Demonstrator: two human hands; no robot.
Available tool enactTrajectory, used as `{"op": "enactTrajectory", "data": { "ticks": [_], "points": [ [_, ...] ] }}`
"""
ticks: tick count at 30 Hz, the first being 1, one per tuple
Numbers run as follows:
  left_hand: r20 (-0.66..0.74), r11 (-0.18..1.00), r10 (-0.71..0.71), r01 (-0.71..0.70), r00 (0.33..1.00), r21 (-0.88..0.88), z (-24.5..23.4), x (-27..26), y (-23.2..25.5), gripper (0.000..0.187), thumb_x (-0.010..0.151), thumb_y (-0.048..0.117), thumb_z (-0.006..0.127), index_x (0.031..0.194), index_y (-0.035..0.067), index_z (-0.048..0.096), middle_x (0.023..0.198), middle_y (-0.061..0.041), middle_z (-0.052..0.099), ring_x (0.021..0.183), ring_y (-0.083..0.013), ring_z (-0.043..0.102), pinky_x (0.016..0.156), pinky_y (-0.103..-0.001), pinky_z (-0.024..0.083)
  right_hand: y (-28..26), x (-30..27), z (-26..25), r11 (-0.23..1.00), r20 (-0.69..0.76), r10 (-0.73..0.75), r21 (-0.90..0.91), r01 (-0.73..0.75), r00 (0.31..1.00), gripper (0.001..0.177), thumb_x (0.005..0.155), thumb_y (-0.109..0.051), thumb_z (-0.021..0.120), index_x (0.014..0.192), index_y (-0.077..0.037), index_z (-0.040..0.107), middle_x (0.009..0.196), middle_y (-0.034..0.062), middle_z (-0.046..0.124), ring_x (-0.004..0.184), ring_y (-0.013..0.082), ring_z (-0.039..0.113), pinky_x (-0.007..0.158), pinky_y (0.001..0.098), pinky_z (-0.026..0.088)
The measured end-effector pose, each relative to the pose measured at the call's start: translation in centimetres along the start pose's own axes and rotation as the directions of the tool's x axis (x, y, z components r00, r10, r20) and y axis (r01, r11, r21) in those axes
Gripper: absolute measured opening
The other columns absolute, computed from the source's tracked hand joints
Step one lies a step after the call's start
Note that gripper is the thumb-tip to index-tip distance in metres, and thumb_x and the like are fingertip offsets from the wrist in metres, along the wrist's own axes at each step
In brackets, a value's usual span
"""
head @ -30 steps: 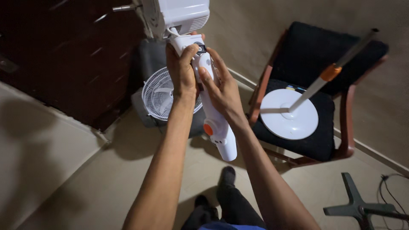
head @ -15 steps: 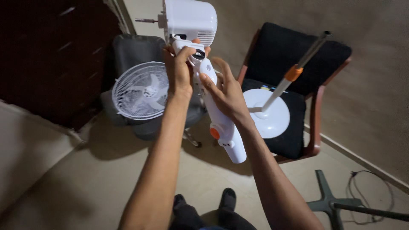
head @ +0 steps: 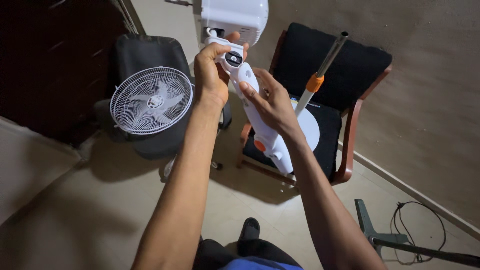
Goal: The person disassembles a white pedestal fan by removing the front grille and motor housing. They then use a screwdriver to loosen a screw on the fan's motor assembly while holding the unit upright.
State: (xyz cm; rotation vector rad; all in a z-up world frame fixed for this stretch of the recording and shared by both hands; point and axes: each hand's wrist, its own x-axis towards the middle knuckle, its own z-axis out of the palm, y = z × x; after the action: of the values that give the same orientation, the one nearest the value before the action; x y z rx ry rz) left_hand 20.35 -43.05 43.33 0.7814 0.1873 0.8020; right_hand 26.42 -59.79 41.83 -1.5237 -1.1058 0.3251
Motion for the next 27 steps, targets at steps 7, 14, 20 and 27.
{"op": "enactTrajectory", "data": {
  "ticks": [7, 14, 20, 27],
  "points": [
    [-0.021, 1.0, 0.012, -0.012, 1.0, -0.005, 1.2, 0.3, -1.6, 0.026, 0.081, 0.007, 0.058, 0.101, -0.009, 0.062, 0.098, -0.019, 0.072, 0.09, -0.0361, 0.078, 0.083, -0.044, 0.065, -0.2, -0.9, -2.0, 0.999, 0.035, -0.033, 0.03, 0.032, 0.999, 0.06, 0.095, -0.044, 0.072, 0.136, -0.001, 0.062, 0.116, 0.0142, 0.076, 0.103, 0.0198, 0.074, 0.086, 0.033, 0.06],
    [-0.004, 0.987, 0.154, -0.153, 0.988, 0.047, 2.3, -0.6, -2.5, 0.024, 0.084, 0.013, 0.057, 0.094, -0.008, 0.065, 0.087, -0.019, 0.074, 0.082, -0.0305, 0.077, 0.077, -0.041, 0.065, 0.0, -1.6, -2.6, 0.986, -0.03, -0.131, -0.11, 0.127, 0.991, 0.058, 0.099, -0.046, 0.069, 0.133, 0.0, 0.061, 0.109, 0.0163, 0.078, 0.095, 0.0207, 0.077, 0.081, 0.0341, 0.06],
    [-0.011, 0.951, 0.293, -0.29, 0.956, 0.103, 2.9, -0.7, -3.3, 0.042, 0.099, 0.036, 0.055, 0.096, -0.005, 0.066, 0.083, -0.015, 0.07, 0.079, -0.0263, 0.073, 0.073, -0.04, 0.062, 0.4, -1.8, -2.1, 0.999, -0.02, -0.04, -0.004, 0.04, 0.999, 0.057, 0.102, -0.05, 0.06, 0.13, -0.001, 0.062, 0.094, 0.0153, 0.074, 0.082, 0.0183, 0.072, 0.071, 0.0327, 0.056],
    [-0.049, 0.97, 0.023, -0.034, 0.999, -0.242, 0.8, 0.8, -4.4, 0.052, 0.09, 0.038, 0.065, 0.123, -0.002, 0.058, 0.099, -0.018, 0.074, 0.098, -0.0293, 0.074, 0.089, -0.042, 0.06, 0.3, -1.7, -1.9, 0.947, 0.085, 0.088, 0.301, -0.11, 0.992, 0.058, 0.101, -0.052, 0.055, 0.128, 0.0, 0.058, 0.088, 0.0119, 0.071, 0.071, 0.0177, 0.072, 0.06, 0.0312, 0.058]
  ]
}}
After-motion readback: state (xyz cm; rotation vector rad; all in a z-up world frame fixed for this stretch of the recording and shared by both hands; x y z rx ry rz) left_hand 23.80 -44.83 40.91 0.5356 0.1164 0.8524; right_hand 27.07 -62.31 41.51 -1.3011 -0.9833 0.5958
